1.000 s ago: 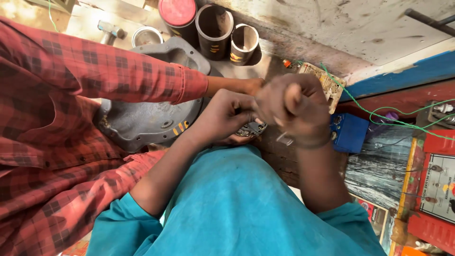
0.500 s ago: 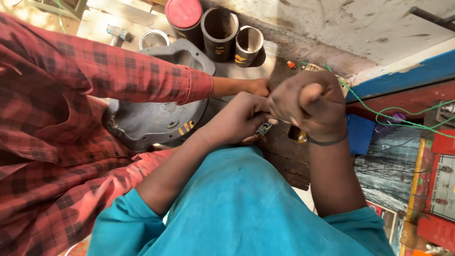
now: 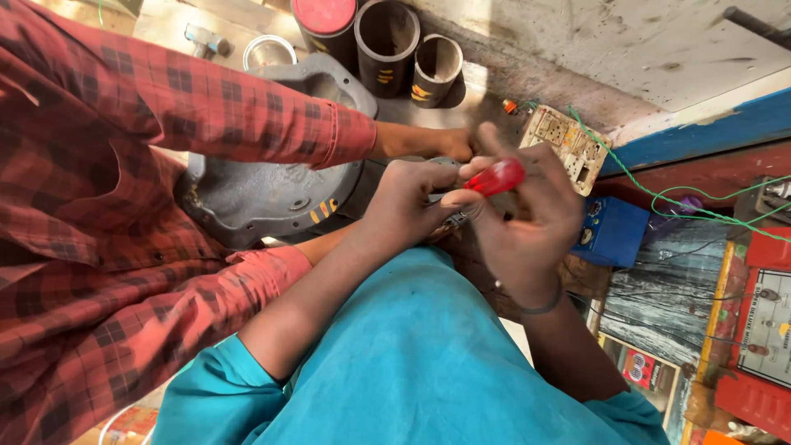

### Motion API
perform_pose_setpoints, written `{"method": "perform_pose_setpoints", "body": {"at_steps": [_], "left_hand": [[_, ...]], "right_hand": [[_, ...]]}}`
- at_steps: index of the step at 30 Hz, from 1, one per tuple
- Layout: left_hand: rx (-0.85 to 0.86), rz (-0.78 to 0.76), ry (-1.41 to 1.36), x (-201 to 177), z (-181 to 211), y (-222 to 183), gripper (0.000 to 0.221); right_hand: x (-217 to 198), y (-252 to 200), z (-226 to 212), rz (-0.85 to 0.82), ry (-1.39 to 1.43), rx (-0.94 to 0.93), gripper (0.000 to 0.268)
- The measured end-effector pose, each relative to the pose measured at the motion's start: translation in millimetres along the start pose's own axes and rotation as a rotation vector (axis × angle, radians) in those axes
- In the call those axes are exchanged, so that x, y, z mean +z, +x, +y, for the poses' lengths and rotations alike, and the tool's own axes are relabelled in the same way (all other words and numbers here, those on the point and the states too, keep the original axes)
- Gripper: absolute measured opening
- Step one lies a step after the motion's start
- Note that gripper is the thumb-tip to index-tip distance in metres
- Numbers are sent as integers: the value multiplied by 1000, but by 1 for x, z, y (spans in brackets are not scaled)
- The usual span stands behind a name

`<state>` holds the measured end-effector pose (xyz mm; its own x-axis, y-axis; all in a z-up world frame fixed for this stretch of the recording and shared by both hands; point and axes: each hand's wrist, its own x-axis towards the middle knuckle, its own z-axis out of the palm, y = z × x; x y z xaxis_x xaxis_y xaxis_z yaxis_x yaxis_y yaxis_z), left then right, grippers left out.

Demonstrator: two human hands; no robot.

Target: Repairing and reassembling the internal components of an automotive alternator.

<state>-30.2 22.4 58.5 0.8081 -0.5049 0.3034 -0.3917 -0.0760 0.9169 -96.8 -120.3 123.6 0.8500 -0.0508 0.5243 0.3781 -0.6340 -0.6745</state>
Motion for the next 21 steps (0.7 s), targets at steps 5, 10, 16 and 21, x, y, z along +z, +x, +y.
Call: {"method": "perform_pose_setpoints", "body": {"at_steps": [5, 10, 16, 21], "left_hand": [[120, -38, -2, 16, -32, -7, 18], [104, -62, -18, 15, -28, -1, 17], [-12, 11, 35, 13, -13, 0, 21], [112, -101, 60, 21, -41, -9, 12]], "right_hand": [[-14, 10, 10, -118, 410, 153, 56], [-17, 4, 31, -197, 516, 248, 46], [-3, -12, 36, -6, 107, -4, 33], [3, -23, 49, -16, 283, 72, 10]]}}
